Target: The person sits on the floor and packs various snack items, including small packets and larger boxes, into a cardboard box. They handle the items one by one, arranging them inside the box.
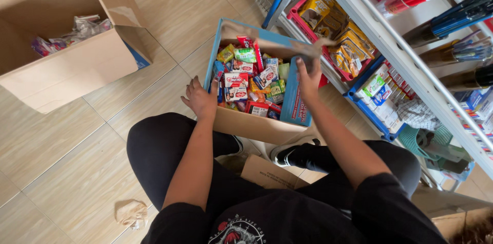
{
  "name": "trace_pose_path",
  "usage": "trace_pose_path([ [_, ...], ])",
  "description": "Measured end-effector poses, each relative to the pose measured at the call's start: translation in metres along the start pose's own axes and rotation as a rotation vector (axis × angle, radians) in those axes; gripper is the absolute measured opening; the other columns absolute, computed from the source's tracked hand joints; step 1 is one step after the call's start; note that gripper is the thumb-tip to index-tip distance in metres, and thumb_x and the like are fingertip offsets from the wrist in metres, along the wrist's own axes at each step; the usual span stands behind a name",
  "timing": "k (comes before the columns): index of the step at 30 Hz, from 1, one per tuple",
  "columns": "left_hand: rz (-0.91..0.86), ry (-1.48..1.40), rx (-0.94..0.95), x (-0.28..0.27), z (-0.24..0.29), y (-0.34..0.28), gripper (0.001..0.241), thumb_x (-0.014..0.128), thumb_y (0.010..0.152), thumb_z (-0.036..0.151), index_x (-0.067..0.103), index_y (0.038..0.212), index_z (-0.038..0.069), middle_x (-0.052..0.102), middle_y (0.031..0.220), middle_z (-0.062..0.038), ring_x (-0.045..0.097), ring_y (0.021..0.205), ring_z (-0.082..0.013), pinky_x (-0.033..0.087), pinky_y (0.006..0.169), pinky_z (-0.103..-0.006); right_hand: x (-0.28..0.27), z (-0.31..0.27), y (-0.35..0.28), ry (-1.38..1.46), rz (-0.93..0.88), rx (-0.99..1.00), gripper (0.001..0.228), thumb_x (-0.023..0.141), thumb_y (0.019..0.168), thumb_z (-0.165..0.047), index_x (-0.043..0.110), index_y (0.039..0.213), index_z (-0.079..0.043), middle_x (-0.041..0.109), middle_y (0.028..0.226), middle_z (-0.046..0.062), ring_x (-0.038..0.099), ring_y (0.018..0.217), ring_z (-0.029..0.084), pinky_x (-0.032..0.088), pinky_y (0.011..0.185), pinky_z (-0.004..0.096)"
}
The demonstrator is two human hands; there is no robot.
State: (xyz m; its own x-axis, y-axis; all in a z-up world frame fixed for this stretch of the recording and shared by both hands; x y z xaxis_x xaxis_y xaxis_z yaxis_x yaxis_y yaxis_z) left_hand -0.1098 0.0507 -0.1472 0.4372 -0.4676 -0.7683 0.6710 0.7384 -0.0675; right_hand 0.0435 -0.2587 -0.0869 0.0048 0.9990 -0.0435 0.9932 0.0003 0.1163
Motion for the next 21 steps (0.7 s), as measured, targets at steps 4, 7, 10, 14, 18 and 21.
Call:
trace_pose_path([
  [4, 0.056, 0.013, 0.05, -0.008, 0.009, -0.003, 0.071, 0.07, 0.091, 0.054, 0.055, 0.14, 0.004, 0.058, 0.141, -0.017, 0.047, 0.138, -0.0357, 0.018, 0.116, -0.0694, 0.007, -0.045, 0.046, -0.971, -0.072, -0.401, 0.079, 0.082, 0.089, -0.029, 0.041, 0.152, -0.007, 0.046, 0.146, 0.013, 0.043, 0.141, 0.03, 0.034, 0.123, 0.053],
  [7, 0.113, -0.007, 0.08, -0.014, 0.013, -0.008, 0.066, 0.071, 0.091, 0.05, 0.058, 0.137, 0.004, 0.062, 0.137, -0.017, 0.05, 0.136, -0.0352, 0.02, 0.117, -0.0685, 0.024, -0.047, 0.076, -1.446, -0.194, -0.293, 0.104, 0.081, 0.085, -0.043, 0.021, 0.162, -0.007, 0.024, 0.159, 0.015, 0.026, 0.15, 0.032, 0.018, 0.124, 0.06],
  [10, 0.149, -0.027, 0.094, -0.019, 0.017, -0.008, 0.063, 0.073, 0.09, 0.048, 0.061, 0.134, 0.004, 0.063, 0.135, -0.018, 0.052, 0.133, -0.0363, 0.021, 0.116, -0.068, 0.04, -0.036, 0.11, -1.709, -0.323, -0.135, 0.116, 0.076, 0.082, -0.058, 0.008, 0.161, -0.008, 0.004, 0.167, 0.012, 0.016, 0.152, 0.031, 0.013, 0.121, 0.061],
  [14, 0.163, -0.036, 0.09, -0.022, 0.022, -0.008, 0.06, 0.074, 0.089, 0.046, 0.064, 0.131, 0.004, 0.064, 0.132, -0.019, 0.054, 0.13, -0.0374, 0.022, 0.116, -0.0672, 0.041, -0.019, 0.141, -1.689, -0.452, -0.076, 0.113, 0.075, 0.082, -0.059, 0.013, 0.164, -0.014, 0.011, 0.17, 0.008, 0.021, 0.154, 0.027, 0.016, 0.122, 0.06],
  [18, 0.156, -0.061, 0.08, -0.024, 0.024, -0.007, 0.058, 0.076, 0.088, 0.043, 0.065, 0.129, 0.003, 0.067, 0.129, -0.019, 0.056, 0.125, -0.0385, 0.023, 0.117, -0.0662, 0.039, 0.002, 0.158, -1.72, -0.547, -0.116, 0.099, 0.073, 0.084, -0.06, 0.03, 0.159, -0.012, 0.037, 0.162, 0.007, 0.041, 0.144, 0.024, 0.021, 0.12, 0.065],
  [21, 0.176, -0.044, 0.113, -0.024, 0.025, -0.004, 0.056, 0.076, 0.089, 0.04, 0.065, 0.129, 0.003, 0.068, 0.128, -0.019, 0.057, 0.126, -0.0389, 0.024, 0.117, -0.0655, 0.035, 0.024, 0.165, -1.621, -0.626, -0.028, 0.078, 0.071, 0.087, -0.058, 0.05, 0.146, -0.013, 0.057, 0.147, 0.009, 0.05, 0.137, 0.026, 0.03, 0.115, 0.065],
])
Point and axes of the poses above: each hand's wrist, its own y-axis towards the middle knuckle, its own x-axis out of the palm, z = x × y, the point moved 1 cm from there along y, towards the middle knuckle
